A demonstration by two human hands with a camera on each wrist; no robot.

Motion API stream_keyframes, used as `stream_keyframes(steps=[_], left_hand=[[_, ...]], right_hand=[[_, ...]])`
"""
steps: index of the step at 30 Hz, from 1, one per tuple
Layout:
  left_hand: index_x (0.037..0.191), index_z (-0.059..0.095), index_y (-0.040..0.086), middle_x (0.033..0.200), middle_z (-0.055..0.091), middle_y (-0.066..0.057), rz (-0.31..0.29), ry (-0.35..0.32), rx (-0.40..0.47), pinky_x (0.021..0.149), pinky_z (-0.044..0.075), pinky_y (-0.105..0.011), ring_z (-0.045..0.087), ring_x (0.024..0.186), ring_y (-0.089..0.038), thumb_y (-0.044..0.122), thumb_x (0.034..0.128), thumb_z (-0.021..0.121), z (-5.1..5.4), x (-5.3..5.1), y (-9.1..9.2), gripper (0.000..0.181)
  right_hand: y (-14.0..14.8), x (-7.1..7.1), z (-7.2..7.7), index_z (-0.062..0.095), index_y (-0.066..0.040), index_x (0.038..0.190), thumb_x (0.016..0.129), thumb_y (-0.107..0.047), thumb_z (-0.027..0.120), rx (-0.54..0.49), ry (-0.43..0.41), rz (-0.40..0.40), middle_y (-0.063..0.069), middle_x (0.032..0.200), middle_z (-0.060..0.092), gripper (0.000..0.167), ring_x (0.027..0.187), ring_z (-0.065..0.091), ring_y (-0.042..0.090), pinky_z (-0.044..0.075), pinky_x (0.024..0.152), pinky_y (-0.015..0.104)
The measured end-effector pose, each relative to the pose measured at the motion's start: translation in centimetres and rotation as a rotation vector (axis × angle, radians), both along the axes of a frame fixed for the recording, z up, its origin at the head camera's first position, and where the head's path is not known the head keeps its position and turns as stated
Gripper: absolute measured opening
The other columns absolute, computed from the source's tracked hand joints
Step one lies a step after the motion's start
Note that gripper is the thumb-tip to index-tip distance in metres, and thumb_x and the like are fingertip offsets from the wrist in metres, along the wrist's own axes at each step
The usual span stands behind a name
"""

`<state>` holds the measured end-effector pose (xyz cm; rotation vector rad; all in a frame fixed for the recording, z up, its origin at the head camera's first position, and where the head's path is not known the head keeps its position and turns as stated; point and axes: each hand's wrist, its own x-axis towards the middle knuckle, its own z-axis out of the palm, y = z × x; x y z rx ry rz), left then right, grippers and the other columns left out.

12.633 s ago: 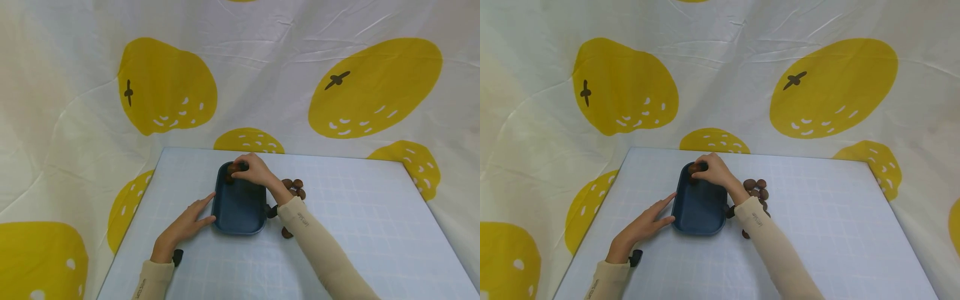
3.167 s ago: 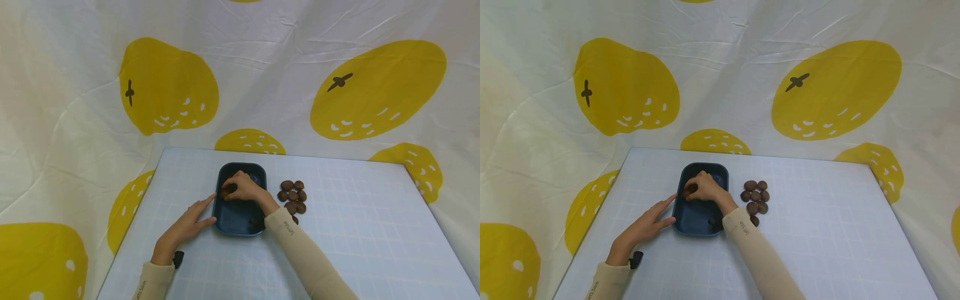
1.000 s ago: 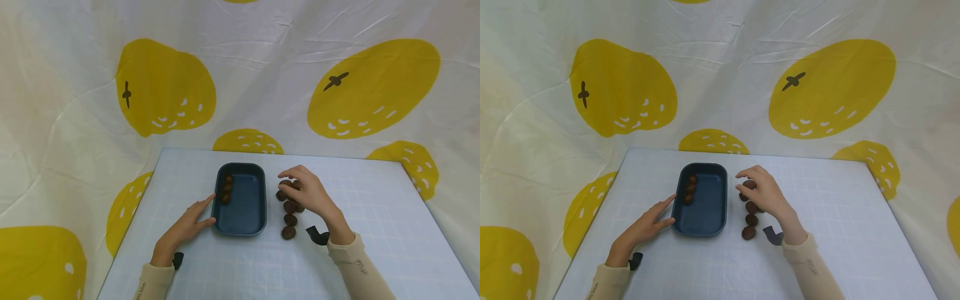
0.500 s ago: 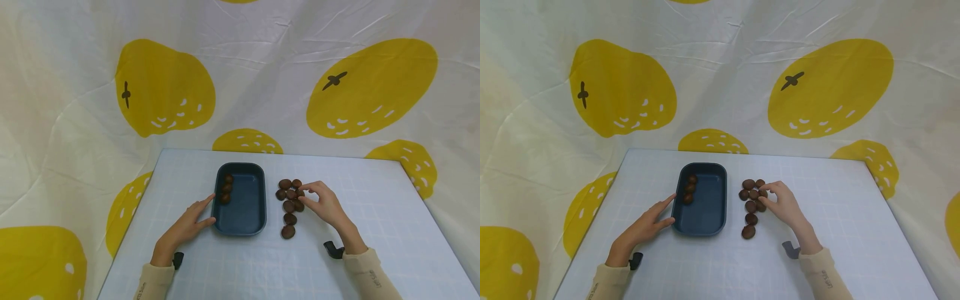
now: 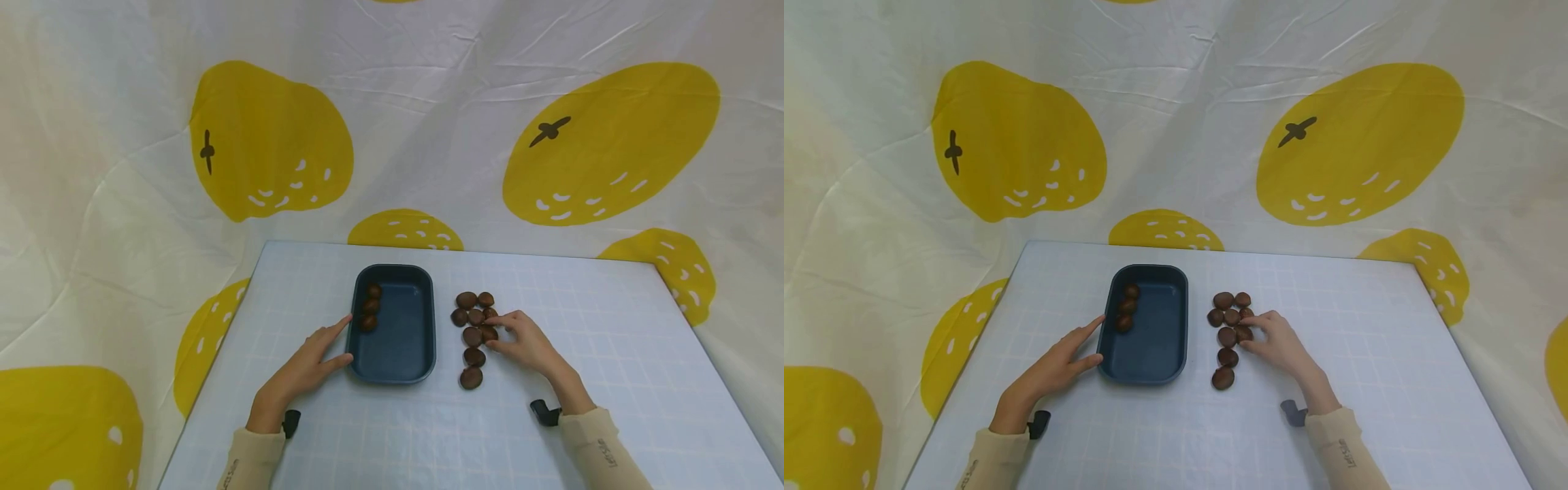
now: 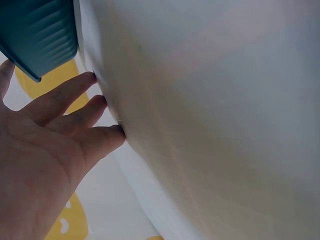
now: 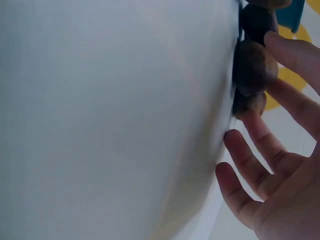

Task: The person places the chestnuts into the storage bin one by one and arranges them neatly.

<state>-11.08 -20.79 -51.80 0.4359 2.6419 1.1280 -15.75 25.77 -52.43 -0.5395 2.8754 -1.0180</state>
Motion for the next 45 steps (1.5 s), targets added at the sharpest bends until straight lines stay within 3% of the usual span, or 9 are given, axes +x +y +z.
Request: stream_keyframes(steps=[16, 27, 35, 45], left_hand=[[0.159, 0.024, 0.038, 0.161, 0.029, -0.002, 0.003, -0.009, -0.009, 0.113, 0.012, -0.069, 0.015, 0.147, -0.046, 0.056, 0.0937, 0.061, 0.0, 0.0, 0.1, 0.078], [0.159, 0.024, 0.038, 0.161, 0.029, -0.001, 0.001, -0.007, -0.014, 0.113, 0.012, -0.068, 0.015, 0.147, -0.046, 0.057, 0.0939, 0.060, -0.1, 0.0, 0.1, 0.077], [0.159, 0.025, 0.038, 0.161, 0.029, -0.003, 0.007, -0.003, -0.028, 0.113, 0.013, -0.068, 0.017, 0.147, -0.046, 0.056, 0.0942, 0.061, 0.1, -0.1, 0.1, 0.077], [0.159, 0.026, 0.038, 0.161, 0.029, -0.003, 0.018, -0.015, -0.023, 0.111, 0.015, -0.070, 0.016, 0.147, -0.046, 0.057, 0.0932, 0.062, 0.3, 0.0, 0.2, 0.078]], right_hand=[[0.1, -0.1, -0.6, 0.073, -0.008, 0.118, 0.080, -0.023, 0.086, 0.083, -0.008, 0.004, 0.014, 0.107, 0.059, 0.043, 0.100, 0.055, 0.032, 0.048, 0.081, 0.050], [0.1, 0.3, 0.0, 0.073, -0.004, 0.111, 0.079, -0.026, 0.087, 0.062, -0.025, -0.017, 0.014, 0.110, 0.058, 0.041, 0.104, 0.054, 0.034, 0.047, 0.086, 0.052], [0.3, 0.4, 0.0, 0.072, -0.001, 0.109, 0.080, -0.017, 0.084, 0.057, -0.019, -0.034, 0.013, 0.108, 0.058, 0.035, 0.102, 0.055, 0.032, 0.046, 0.088, 0.051], [0.6, 0.7, 0.5, 0.073, -0.004, 0.108, 0.081, -0.017, 0.084, 0.033, -0.027, -0.065, 0.013, 0.109, 0.058, 0.032, 0.100, 0.056, 0.031, 0.047, 0.086, 0.050]])
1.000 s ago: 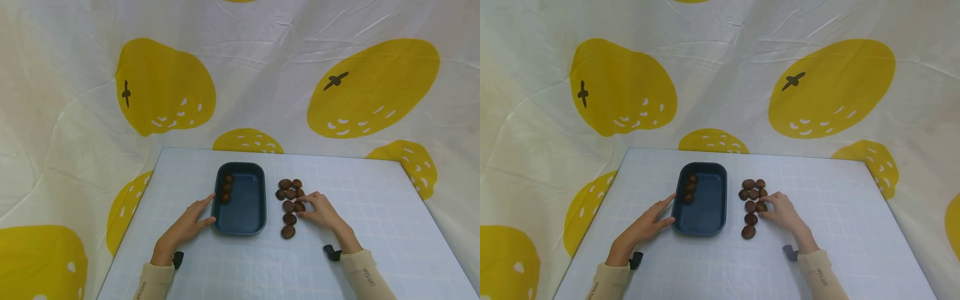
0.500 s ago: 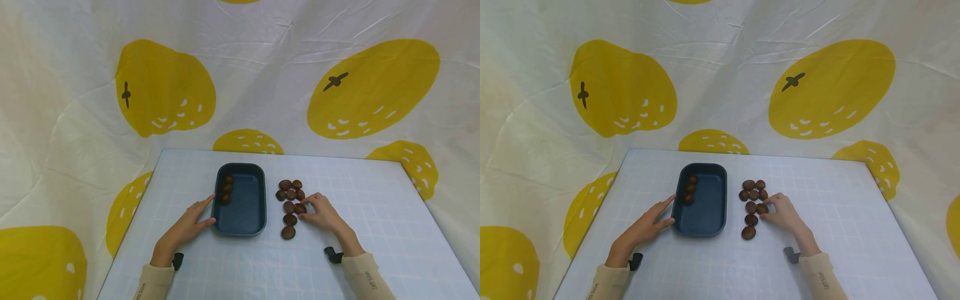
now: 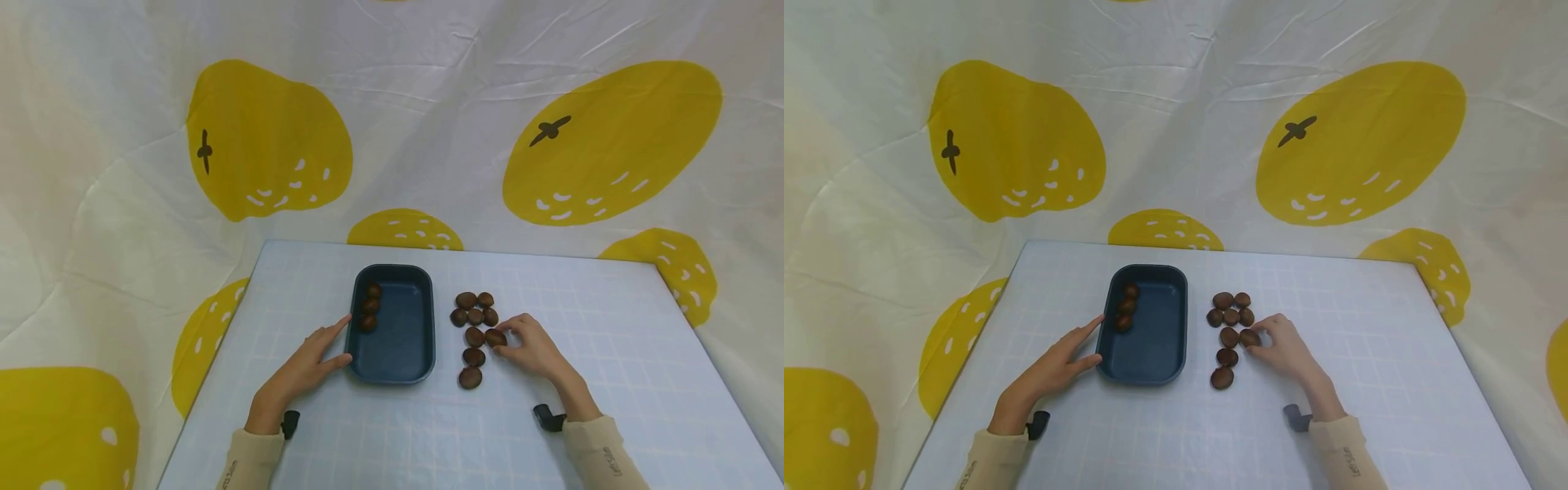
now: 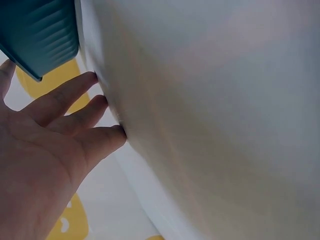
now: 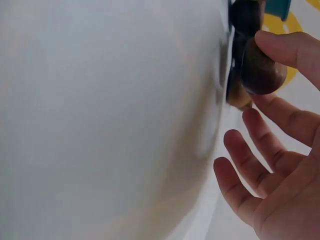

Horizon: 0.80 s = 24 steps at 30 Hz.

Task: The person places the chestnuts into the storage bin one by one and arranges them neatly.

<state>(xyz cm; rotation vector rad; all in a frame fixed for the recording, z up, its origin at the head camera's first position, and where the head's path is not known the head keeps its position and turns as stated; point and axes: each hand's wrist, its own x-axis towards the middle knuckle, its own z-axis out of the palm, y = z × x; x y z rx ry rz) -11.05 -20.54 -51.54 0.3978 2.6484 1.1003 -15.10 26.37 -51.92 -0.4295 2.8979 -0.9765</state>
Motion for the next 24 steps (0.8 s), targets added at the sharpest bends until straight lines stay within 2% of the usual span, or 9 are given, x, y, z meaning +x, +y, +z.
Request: stream_keyframes(steps=[7, 14, 24], left_hand=[[0.159, 0.025, 0.040, 0.162, 0.029, -0.002, 0.005, -0.004, -0.008, 0.111, 0.016, -0.070, 0.016, 0.147, -0.045, 0.058, 0.0934, 0.060, -0.4, 0.1, -0.1, 0.077], [0.159, 0.025, 0.041, 0.162, 0.029, -0.001, 0.009, 0.003, 0.000, 0.110, 0.016, -0.071, 0.015, 0.147, -0.046, 0.059, 0.0932, 0.060, -0.5, 0.1, -0.1, 0.077], [0.158, 0.024, 0.042, 0.162, 0.027, -0.003, 0.005, 0.000, 0.004, 0.111, 0.017, -0.070, 0.016, 0.148, -0.044, 0.060, 0.0934, 0.060, -0.3, 0.1, -0.2, 0.076]], right_hand=[[-0.4, 0.0, 1.3, 0.071, -0.004, 0.112, 0.082, -0.015, 0.084, -0.047, 0.040, 0.031, 0.014, 0.112, 0.058, 0.034, 0.103, 0.056, 0.035, 0.047, 0.087, 0.051], [-1.6, -0.6, 2.9, 0.071, -0.005, 0.113, 0.082, -0.013, 0.084, -0.082, 0.064, 0.076, 0.013, 0.112, 0.058, 0.035, 0.104, 0.056, 0.037, 0.047, 0.087, 0.052], [-4.6, -2.0, 4.5, 0.070, -0.006, 0.116, 0.084, -0.013, 0.082, -0.151, 0.041, 0.124, 0.012, 0.115, 0.056, 0.035, 0.107, 0.054, 0.037, 0.047, 0.089, 0.056]])
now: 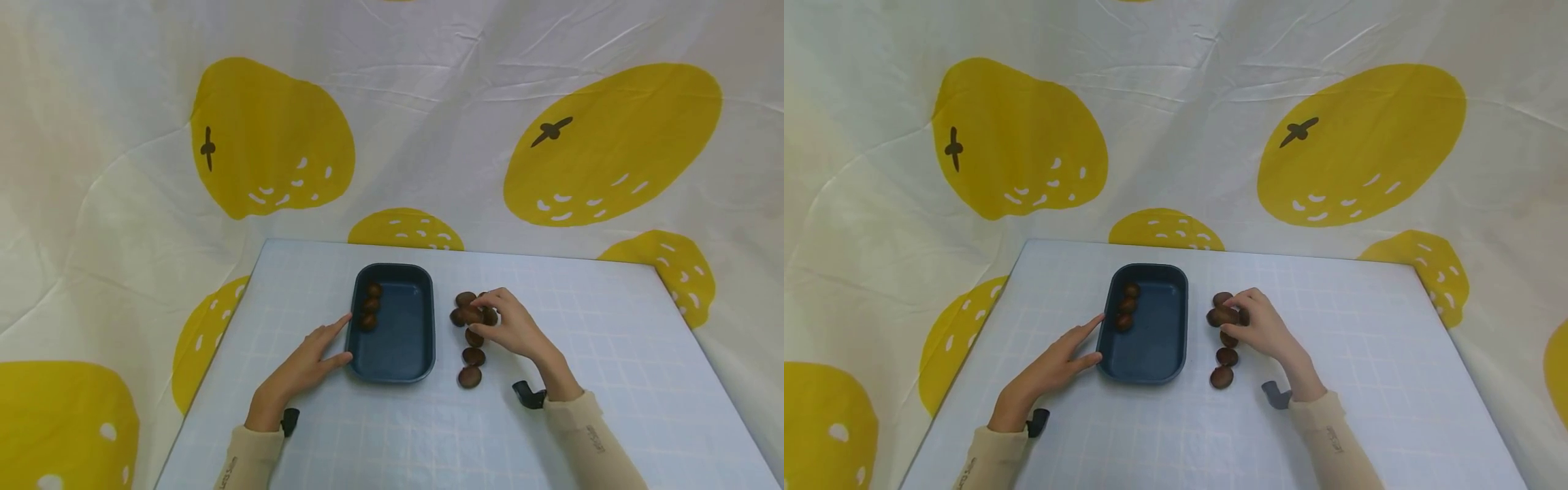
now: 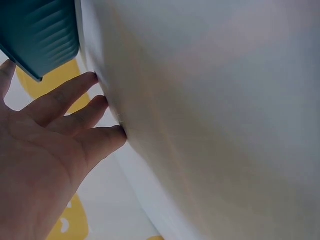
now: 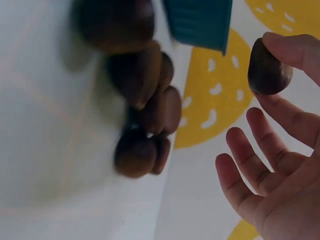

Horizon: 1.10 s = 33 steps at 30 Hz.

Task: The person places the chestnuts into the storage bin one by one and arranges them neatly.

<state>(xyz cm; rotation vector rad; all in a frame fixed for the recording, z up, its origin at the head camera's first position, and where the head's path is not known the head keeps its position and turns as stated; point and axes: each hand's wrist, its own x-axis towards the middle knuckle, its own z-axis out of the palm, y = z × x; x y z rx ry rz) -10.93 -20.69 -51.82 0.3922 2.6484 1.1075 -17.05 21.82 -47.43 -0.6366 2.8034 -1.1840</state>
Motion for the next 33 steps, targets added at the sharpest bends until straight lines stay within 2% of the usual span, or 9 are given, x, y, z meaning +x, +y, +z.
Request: stream_keyframes(steps=[5, 12, 22, 28, 33], left_hand=[[0.159, 0.024, 0.042, 0.162, 0.028, -0.002, 0.005, -0.001, -0.011, 0.110, 0.018, -0.070, 0.016, 0.148, -0.044, 0.061, 0.0927, 0.060, 0.0, -0.1, -0.1, 0.077], [0.159, 0.025, 0.040, 0.162, 0.028, -0.005, 0.006, -0.001, -0.007, 0.112, 0.015, -0.070, 0.017, 0.147, -0.045, 0.058, 0.0936, 0.060, -0.2, -0.1, -0.2, 0.077], [0.159, 0.025, 0.039, 0.162, 0.028, -0.004, 0.001, -0.002, 0.004, 0.112, 0.014, -0.069, 0.016, 0.147, -0.046, 0.056, 0.0941, 0.061, -0.2, 0.0, 0.0, 0.077], [0.158, 0.023, 0.044, 0.162, 0.027, 0.000, 0.016, -0.032, -0.009, 0.111, 0.018, -0.070, 0.016, 0.148, -0.042, 0.061, 0.0925, 0.060, -0.1, -0.1, 0.0, 0.077], [0.158, 0.023, 0.043, 0.163, 0.025, 0.000, 0.016, -0.044, -0.012, 0.112, 0.014, -0.070, 0.015, 0.148, -0.042, 0.062, 0.0926, 0.059, 0.2, 0.0, 0.1, 0.077]], right_hand=[[-2.2, -0.9, 1.3, 0.071, -0.008, 0.115, 0.084, -0.014, 0.082, -0.049, 0.010, 0.063, 0.008, 0.112, 0.054, 0.033, 0.103, 0.055, 0.033, 0.049, 0.088, 0.055], [-5.6, -2.4, 2.5, 0.071, -0.007, 0.116, 0.083, -0.015, 0.083, -0.072, 0.088, 0.159, 0.010, 0.115, 0.056, 0.036, 0.104, 0.053, 0.024, 0.048, 0.087, 0.055], [-10.9, -4.0, 3.9, 0.070, -0.011, 0.118, 0.086, -0.021, 0.082, -0.061, 0.089, 0.267, 0.004, 0.119, 0.054, 0.036, 0.111, 0.051, 0.023, 0.046, 0.096, 0.043], [-14.2, -4.7, 4.1, 0.071, -0.007, 0.117, 0.086, -0.022, 0.081, -0.059, 0.092, 0.339, 0.009, 0.120, 0.056, 0.036, 0.111, 0.052, 0.024, 0.047, 0.096, 0.044], [-16.2, -5.3, 3.1, 0.071, -0.008, 0.117, 0.086, -0.023, 0.081, -0.041, 0.066, 0.366, 0.007, 0.119, 0.058, 0.036, 0.111, 0.052, 0.024, 0.046, 0.095, 0.041]])
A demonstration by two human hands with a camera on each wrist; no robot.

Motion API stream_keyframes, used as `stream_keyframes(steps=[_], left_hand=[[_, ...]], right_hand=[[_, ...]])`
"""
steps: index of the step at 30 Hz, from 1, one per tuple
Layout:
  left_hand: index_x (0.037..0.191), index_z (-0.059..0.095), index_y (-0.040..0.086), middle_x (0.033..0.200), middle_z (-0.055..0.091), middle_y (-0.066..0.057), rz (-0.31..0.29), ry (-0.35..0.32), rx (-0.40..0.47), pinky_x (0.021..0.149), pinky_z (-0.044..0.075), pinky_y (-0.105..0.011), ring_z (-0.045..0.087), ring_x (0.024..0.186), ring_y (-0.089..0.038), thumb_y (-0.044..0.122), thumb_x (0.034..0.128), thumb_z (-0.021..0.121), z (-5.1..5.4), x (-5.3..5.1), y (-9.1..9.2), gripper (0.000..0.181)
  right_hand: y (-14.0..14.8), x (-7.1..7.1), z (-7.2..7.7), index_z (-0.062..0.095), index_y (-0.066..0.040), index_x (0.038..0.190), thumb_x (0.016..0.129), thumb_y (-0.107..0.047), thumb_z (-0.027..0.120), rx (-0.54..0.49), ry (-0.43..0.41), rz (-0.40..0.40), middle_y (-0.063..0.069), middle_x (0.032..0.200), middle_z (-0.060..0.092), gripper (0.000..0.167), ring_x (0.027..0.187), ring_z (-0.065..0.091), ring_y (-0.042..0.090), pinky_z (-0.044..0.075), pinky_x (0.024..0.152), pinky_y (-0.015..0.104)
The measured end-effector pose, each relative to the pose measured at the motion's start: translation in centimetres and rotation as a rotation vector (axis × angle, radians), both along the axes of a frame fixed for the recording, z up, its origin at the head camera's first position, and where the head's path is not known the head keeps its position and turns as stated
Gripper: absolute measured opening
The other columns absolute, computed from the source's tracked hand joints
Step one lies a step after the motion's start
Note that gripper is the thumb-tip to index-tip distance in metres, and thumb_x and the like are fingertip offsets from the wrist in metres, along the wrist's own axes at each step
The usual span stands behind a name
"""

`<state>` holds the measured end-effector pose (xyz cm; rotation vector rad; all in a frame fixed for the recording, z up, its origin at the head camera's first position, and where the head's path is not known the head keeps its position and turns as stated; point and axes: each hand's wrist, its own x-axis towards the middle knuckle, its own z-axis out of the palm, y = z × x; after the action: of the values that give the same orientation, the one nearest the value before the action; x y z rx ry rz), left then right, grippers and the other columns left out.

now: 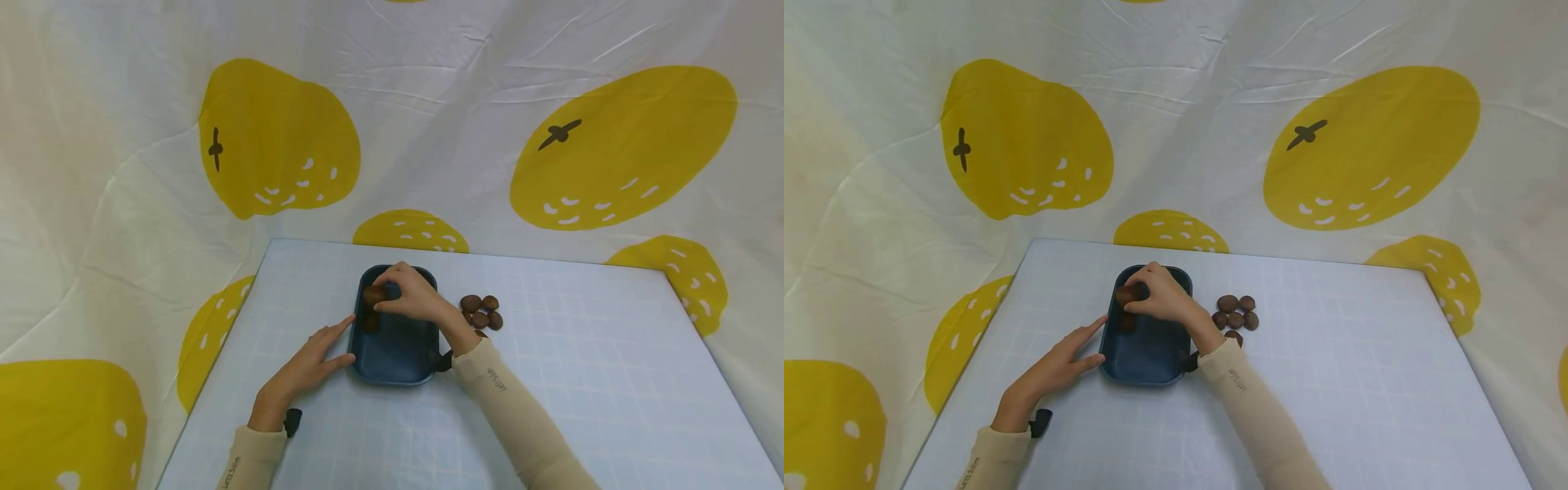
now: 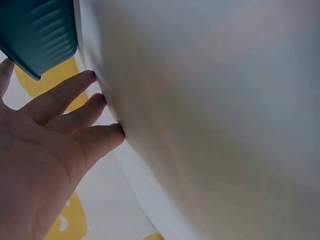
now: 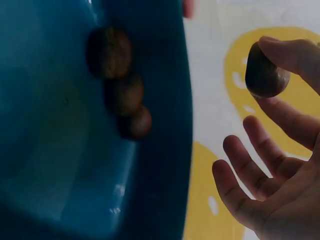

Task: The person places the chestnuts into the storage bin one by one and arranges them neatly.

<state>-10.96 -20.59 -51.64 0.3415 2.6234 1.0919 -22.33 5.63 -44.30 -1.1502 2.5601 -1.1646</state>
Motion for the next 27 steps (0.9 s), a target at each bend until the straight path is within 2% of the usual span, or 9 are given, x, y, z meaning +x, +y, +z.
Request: stream_keyframes(steps=[7, 16, 27], left_hand=[[0.158, 0.023, 0.044, 0.163, 0.025, -0.003, 0.002, 0.010, -0.004, 0.111, 0.017, -0.070, 0.017, 0.148, -0.042, 0.062, 0.0922, 0.059, 0.1, 0.0, 0.0, 0.078], [0.158, 0.023, 0.044, 0.163, 0.026, 0.000, 0.002, 0.014, -0.005, 0.112, 0.015, -0.069, 0.017, 0.148, -0.041, 0.061, 0.0923, 0.060, -0.1, 0.0, 0.0, 0.078], [0.158, 0.022, 0.045, 0.163, 0.026, -0.002, 0.000, 0.011, 0.006, 0.112, 0.015, -0.069, 0.016, 0.148, -0.041, 0.063, 0.0917, 0.059, -0.1, 0.0, -0.1, 0.078]], right_hand=[[-1.5, -0.3, -1.0, 0.072, -0.008, 0.117, 0.086, -0.024, 0.082, 0.052, -0.020, 0.008, 0.004, 0.113, 0.061, 0.036, 0.105, 0.051, 0.020, 0.046, 0.092, 0.037], [-2.0, -0.5, -2.5, 0.073, -0.014, 0.116, 0.083, -0.021, 0.083, 0.171, -0.070, 0.068, 0.003, 0.113, 0.059, 0.035, 0.105, 0.048, 0.020, 0.044, 0.089, 0.037], [-2.7, -0.3, -3.7, 0.074, -0.020, 0.113, 0.079, -0.024, 0.087, 0.350, -0.033, 0.155, 0.006, 0.119, 0.057, 0.036, 0.110, 0.046, 0.022, 0.041, 0.094, 0.040]])
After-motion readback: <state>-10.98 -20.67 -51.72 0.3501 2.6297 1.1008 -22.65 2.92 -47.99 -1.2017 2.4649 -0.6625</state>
